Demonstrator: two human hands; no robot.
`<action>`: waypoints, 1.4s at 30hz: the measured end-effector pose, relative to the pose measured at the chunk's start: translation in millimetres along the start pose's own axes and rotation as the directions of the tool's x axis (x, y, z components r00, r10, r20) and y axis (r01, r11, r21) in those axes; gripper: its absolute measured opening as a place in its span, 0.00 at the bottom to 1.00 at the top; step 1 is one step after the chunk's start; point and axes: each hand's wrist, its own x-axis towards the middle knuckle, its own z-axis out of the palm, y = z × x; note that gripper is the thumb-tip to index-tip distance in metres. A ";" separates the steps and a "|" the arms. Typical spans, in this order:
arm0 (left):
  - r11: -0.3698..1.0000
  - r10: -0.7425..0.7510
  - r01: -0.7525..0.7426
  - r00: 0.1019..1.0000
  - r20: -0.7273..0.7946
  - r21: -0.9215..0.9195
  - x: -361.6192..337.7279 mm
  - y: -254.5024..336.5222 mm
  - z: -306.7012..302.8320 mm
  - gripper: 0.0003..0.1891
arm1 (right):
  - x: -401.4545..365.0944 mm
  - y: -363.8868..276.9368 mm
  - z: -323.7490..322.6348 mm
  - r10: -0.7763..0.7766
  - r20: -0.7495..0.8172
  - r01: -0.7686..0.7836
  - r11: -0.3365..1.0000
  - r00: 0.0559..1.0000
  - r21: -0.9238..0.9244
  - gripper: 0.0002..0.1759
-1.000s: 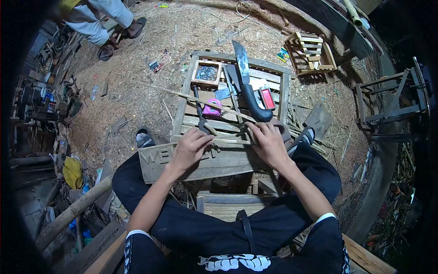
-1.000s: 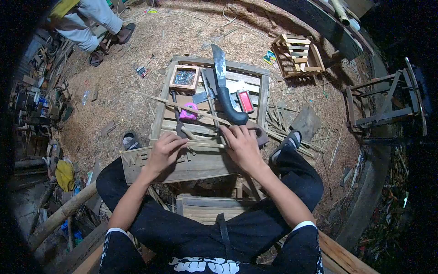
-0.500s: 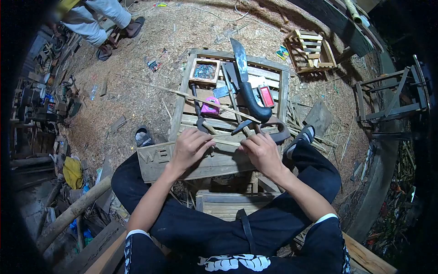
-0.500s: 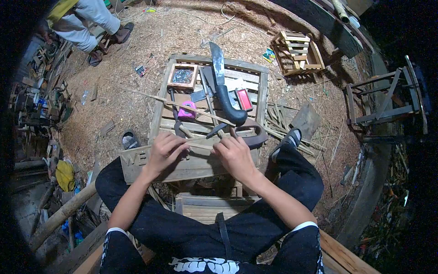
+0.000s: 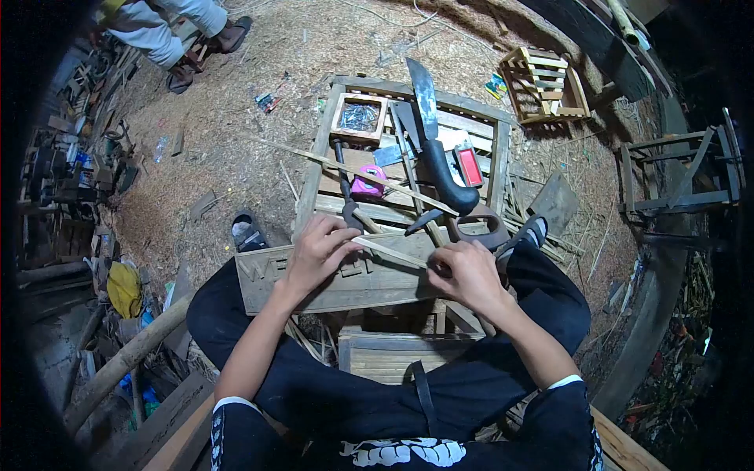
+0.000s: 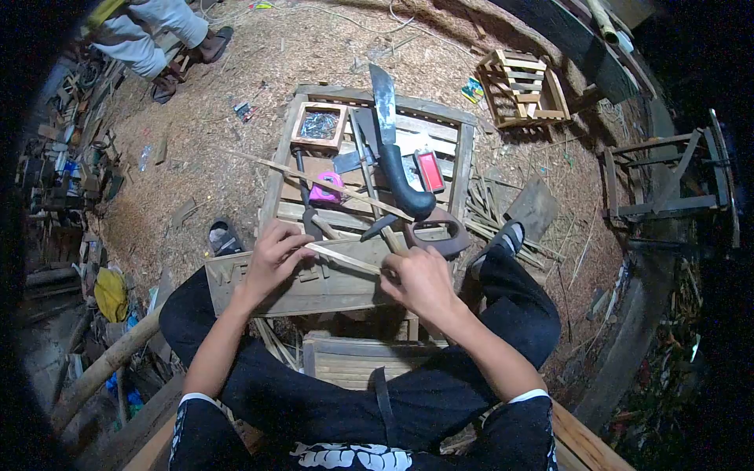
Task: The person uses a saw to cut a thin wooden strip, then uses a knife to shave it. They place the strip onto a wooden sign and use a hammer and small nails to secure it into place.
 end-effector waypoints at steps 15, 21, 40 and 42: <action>0.979 -0.183 0.168 0.973 -0.141 -0.112 7.9 9.4 13.2 0.33 | 0.0 -5.9 7.7 -0.029 -0.115 0.058 0.964 0.993 0.259 0.10; 0.991 -0.108 0.094 0.982 -0.157 -0.095 2.8 2.1 18.3 0.34 | 0.9 -11.0 5.7 -0.018 -0.105 0.039 0.979 0.994 0.202 0.12; 0.990 -0.104 0.109 0.993 -0.059 0.090 12.4 15.1 8.6 0.12 | 24.1 -9.5 18.7 -0.202 -0.233 0.224 0.972 0.951 0.072 0.14; 0.980 0.048 -0.036 0.997 -0.058 0.198 18.2 19.5 3.7 0.15 | 26.3 -7.5 18.7 -0.204 -0.221 0.210 0.978 0.954 0.006 0.14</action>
